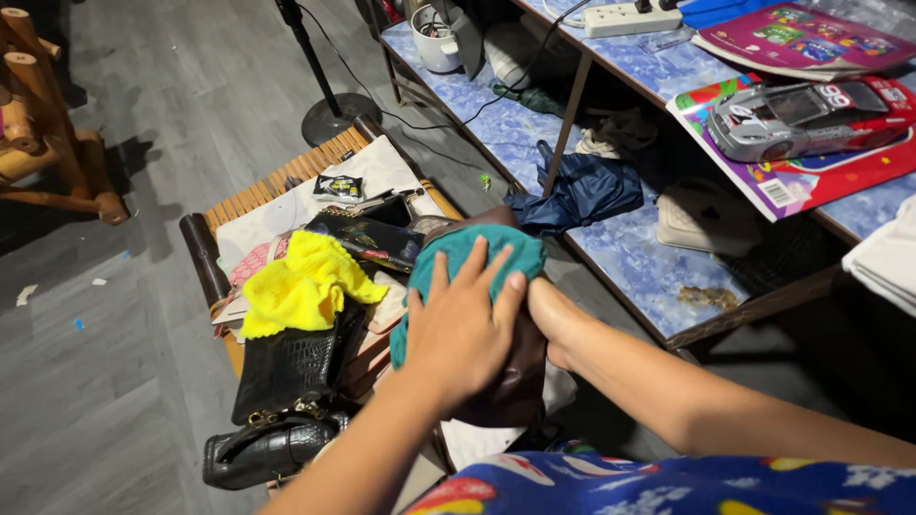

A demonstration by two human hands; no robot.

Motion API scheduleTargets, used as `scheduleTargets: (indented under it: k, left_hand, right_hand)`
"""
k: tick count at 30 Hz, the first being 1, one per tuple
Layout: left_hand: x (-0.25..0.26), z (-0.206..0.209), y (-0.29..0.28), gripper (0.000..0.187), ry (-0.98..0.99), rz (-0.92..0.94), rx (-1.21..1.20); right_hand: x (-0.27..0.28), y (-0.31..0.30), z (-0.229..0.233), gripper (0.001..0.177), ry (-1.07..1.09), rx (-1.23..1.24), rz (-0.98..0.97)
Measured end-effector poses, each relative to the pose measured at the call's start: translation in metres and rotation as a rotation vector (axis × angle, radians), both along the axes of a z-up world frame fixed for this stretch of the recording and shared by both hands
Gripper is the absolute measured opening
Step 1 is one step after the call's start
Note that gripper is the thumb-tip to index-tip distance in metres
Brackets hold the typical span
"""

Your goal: The person wipes several handbags on a bamboo table using a green cloth and a yellow cloth. They handle a brown handbag, a black clutch with a butterfly design, a pink patterned clutch, and a black textured handbag, wiping each one and placing them back on the table.

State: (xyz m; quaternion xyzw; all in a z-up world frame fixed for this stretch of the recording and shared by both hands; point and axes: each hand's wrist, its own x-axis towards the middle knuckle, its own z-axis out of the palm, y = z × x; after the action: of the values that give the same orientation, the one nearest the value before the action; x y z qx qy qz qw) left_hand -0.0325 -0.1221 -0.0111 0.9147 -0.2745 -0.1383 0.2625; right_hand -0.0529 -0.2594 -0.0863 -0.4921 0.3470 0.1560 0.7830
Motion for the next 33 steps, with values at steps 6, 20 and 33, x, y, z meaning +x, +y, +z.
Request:
scheduleTargets:
  k: [6,20,33]
  left_hand:
    - [0.035,-0.023,0.003,0.063,0.031,0.001,0.048]
    - [-0.029,-0.004,0.033,0.032,0.048,-0.139,-0.095]
    - [-0.029,0.005,0.047,0.026,0.08,-0.143,-0.39]
  right_hand:
    - [0.0,0.009,-0.014,0.047,-0.039,-0.044,0.029]
    - [-0.013,-0.005,-0.069,0.048,0.015,0.158,-0.073]
    - [0.014,-0.018,-0.036,0.042,-0.212,0.193,0.201]
